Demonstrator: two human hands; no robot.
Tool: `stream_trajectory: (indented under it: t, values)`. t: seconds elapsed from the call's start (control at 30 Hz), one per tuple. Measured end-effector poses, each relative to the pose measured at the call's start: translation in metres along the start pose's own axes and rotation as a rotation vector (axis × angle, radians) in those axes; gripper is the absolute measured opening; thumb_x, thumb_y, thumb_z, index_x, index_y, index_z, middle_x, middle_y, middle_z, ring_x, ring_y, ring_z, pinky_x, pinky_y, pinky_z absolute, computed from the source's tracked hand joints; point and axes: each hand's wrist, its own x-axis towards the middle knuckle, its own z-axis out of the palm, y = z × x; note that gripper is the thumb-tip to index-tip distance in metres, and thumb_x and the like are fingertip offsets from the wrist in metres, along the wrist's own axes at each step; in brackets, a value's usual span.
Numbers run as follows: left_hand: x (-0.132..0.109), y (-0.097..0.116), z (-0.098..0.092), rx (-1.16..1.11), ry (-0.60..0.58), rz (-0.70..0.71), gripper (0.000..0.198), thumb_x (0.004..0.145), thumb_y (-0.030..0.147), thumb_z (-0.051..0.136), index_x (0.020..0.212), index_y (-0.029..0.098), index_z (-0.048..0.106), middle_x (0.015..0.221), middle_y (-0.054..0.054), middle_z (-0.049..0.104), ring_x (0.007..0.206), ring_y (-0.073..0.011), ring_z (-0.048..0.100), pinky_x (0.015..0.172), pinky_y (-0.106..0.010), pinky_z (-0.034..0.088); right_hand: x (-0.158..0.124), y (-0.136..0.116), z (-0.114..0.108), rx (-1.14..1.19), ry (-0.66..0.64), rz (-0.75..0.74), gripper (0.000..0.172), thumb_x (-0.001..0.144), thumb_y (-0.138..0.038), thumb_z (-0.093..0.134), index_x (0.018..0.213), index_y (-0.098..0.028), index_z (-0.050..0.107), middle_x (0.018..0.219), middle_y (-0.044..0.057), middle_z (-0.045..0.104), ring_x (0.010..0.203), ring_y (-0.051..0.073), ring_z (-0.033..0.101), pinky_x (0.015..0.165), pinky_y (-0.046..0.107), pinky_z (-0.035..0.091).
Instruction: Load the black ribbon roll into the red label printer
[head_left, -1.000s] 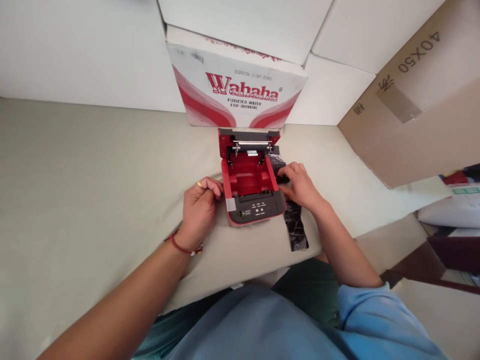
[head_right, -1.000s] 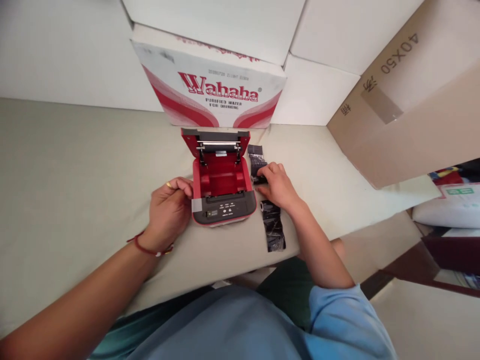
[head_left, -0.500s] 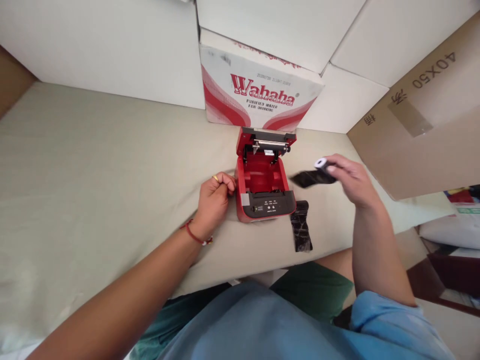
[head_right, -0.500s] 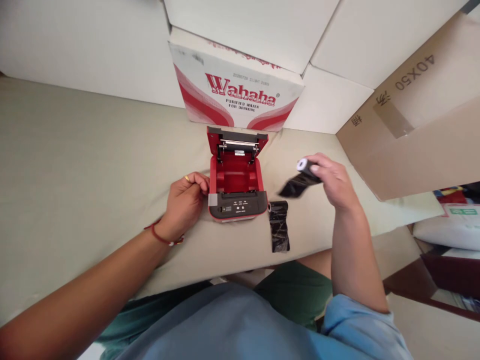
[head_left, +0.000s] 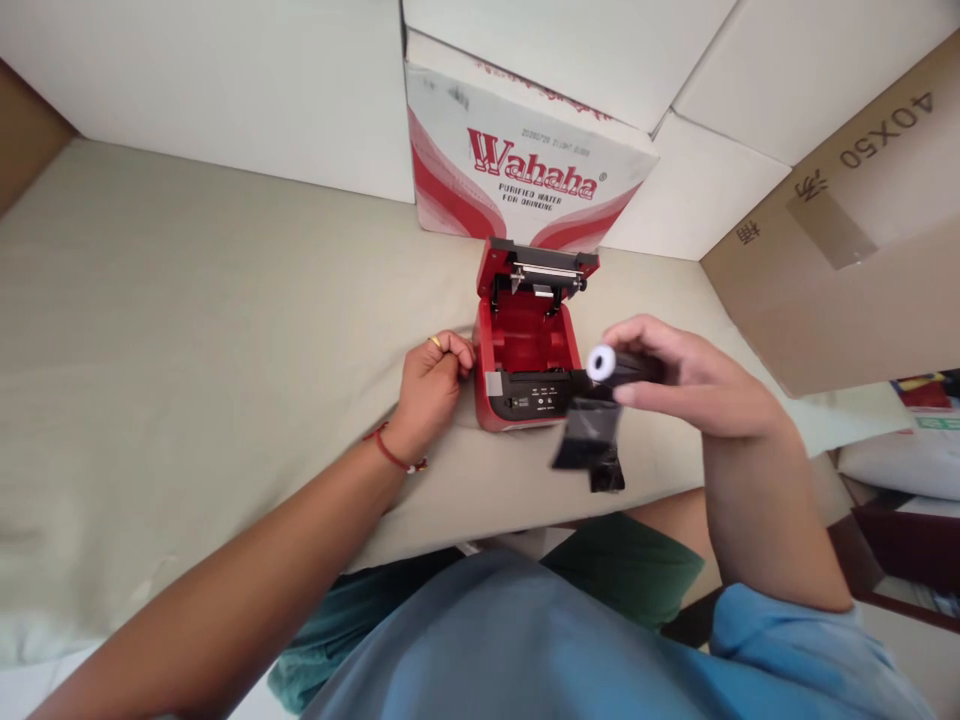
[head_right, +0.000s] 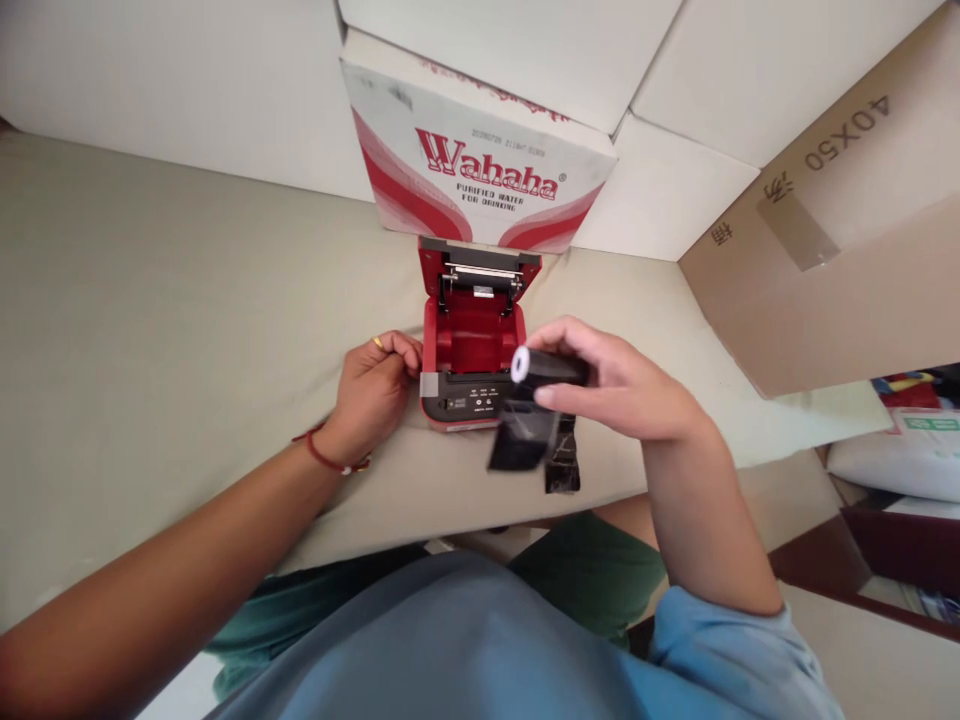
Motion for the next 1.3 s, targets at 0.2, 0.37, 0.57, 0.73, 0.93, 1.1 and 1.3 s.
stream_trajectory:
  t: [0.2,0.37,0.57,0.73,0.93,1.1,1.3]
  values:
    - [-0.001,0.000,0.000,0.026,-0.005,0.005,0.012,0.067,0.012,0.059,0.065,0.023,0.064,0.070,-0.001,0.064,0.069,-0.0163,0.051,0.068,-0.031,0.037,0.052,0.010,0.038,-0.640,0.198,-0.053,0.038,0.103,-0.030,0.078,0.140,-0.032,0.084,0.131,0.011,0.075,0.126,0.038,0.067,0.115,0.060,0.055]
    - [-0.004,0.002,0.000,0.057,-0.011,0.011,0.015,0.071,0.011,0.058,0.066,0.023,0.065,0.070,-0.001,0.064,0.070,-0.0172,0.053,0.069,-0.032,0.039,0.075,0.012,0.059,-0.901,0.222,-0.016,0.027,0.108,-0.033,0.075,0.132,-0.027,0.086,0.125,0.014,0.083,0.118,0.041,0.068,0.099,0.055,0.054]
    - [-0.005,0.005,0.000,0.073,-0.021,0.000,0.016,0.071,0.010,0.056,0.067,0.023,0.064,0.069,0.000,0.063,0.069,-0.0175,0.052,0.068,-0.031,0.040,0.092,0.005,0.071,-1.017,0.135,0.161,0.025,0.110,-0.022,0.063,0.128,-0.021,0.080,0.118,0.016,0.086,0.102,0.036,0.077,0.081,0.042,0.050]
    - [-0.005,0.004,0.000,0.074,-0.024,0.002,0.015,0.071,0.011,0.056,0.066,0.023,0.064,0.070,0.000,0.063,0.070,-0.0174,0.053,0.070,-0.032,0.041,0.102,0.012,0.068,-1.097,0.137,0.152,0.027,0.107,-0.019,0.063,0.124,-0.024,0.084,0.116,0.016,0.087,0.092,0.033,0.077,0.071,0.040,0.048]
    - [-0.004,0.004,0.000,0.074,-0.027,0.003,0.013,0.070,0.012,0.056,0.066,0.023,0.063,0.071,-0.001,0.064,0.070,-0.0168,0.053,0.071,-0.032,0.041,0.115,0.024,0.068,-1.144,0.150,0.160,0.026,0.103,-0.023,0.070,0.121,-0.029,0.088,0.103,0.014,0.087,0.084,0.032,0.076,0.066,0.040,0.047]
    - [-0.005,0.004,-0.001,0.085,-0.029,0.009,0.013,0.072,0.013,0.057,0.066,0.023,0.062,0.071,-0.001,0.064,0.070,-0.0169,0.053,0.070,-0.032,0.042,0.117,0.023,0.066,-1.044,0.133,0.195,0.026,0.102,-0.028,0.077,0.126,-0.029,0.087,0.112,0.014,0.090,0.095,0.035,0.080,0.077,0.043,0.055]
    - [-0.008,0.005,-0.001,0.116,-0.023,0.027,0.013,0.074,0.014,0.056,0.067,0.023,0.062,0.072,-0.001,0.064,0.071,-0.0176,0.054,0.071,-0.031,0.043,0.060,0.021,0.060,-0.665,0.223,-0.038,0.034,0.117,-0.042,0.061,0.135,-0.029,0.087,0.123,0.009,0.092,0.110,0.033,0.084,0.100,0.050,0.067]
